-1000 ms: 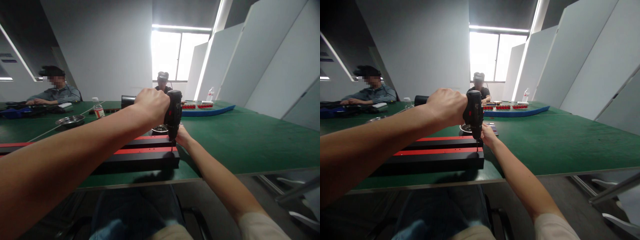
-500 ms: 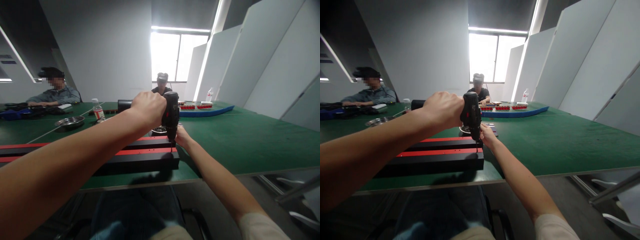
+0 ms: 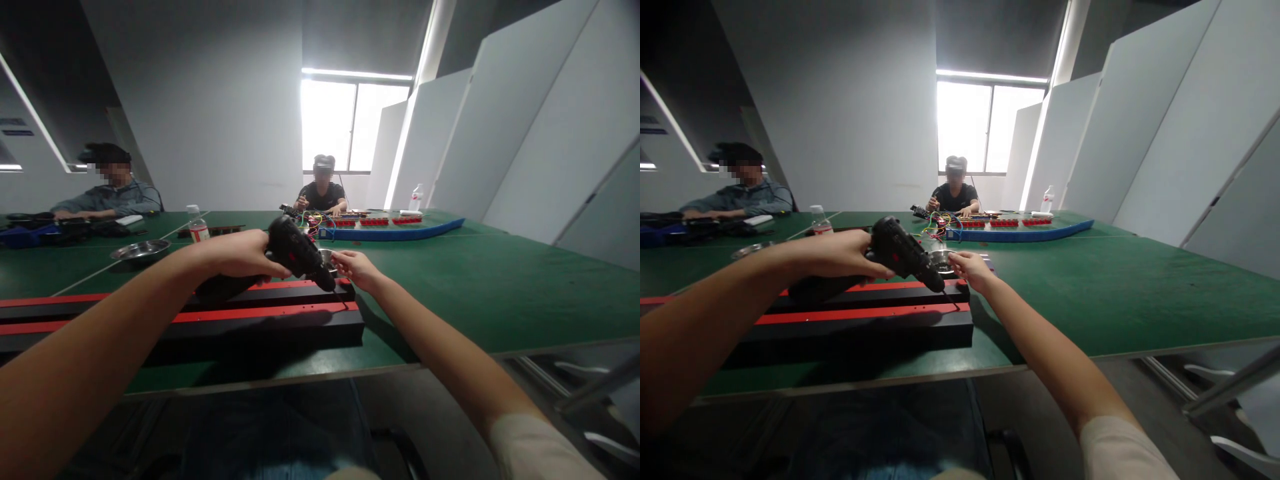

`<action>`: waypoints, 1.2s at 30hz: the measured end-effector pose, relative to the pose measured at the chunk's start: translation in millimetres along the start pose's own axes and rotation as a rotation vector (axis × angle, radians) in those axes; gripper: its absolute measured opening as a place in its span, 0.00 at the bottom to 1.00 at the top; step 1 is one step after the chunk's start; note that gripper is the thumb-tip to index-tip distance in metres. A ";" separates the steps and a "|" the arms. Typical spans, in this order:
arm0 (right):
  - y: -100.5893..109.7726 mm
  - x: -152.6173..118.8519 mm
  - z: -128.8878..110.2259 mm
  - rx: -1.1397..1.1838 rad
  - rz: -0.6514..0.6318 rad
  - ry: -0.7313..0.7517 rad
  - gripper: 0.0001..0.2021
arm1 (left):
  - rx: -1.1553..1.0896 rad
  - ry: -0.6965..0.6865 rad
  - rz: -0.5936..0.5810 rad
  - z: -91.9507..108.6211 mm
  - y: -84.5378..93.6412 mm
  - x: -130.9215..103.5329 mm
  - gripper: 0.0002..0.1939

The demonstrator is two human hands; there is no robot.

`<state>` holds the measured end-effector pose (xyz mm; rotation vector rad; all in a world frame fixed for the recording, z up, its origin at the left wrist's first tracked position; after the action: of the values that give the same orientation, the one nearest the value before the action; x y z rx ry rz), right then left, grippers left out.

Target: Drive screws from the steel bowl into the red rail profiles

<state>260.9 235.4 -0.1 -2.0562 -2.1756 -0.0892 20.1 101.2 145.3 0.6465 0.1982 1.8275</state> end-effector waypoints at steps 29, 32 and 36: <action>-27.5 65.7 -0.6 -1.153 -0.061 0.258 0.08 | -0.837 0.623 0.074 -143.0 3.2 -75.9 0.05; -33.8 58.0 0.9 -1.164 -0.145 0.296 0.07 | -0.820 0.613 0.063 -141.8 1.5 -76.0 0.06; -42.1 51.4 -4.5 -1.152 -0.173 0.369 0.12 | -0.783 0.595 0.079 -141.1 1.4 -77.9 0.06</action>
<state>216.6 282.9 14.2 -1.9221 -2.2210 -1.9363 -37.5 54.3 2.3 -0.4456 -0.1598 1.9326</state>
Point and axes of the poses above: each hand's wrist, its own x-axis towards the middle knuckle, its own y-axis out of the back of the hand, z = x × y, the point moved 8 cm from there along x, towards the middle knuckle, and after that the axes turned 15 degrees about z, right-handed, at the moved point
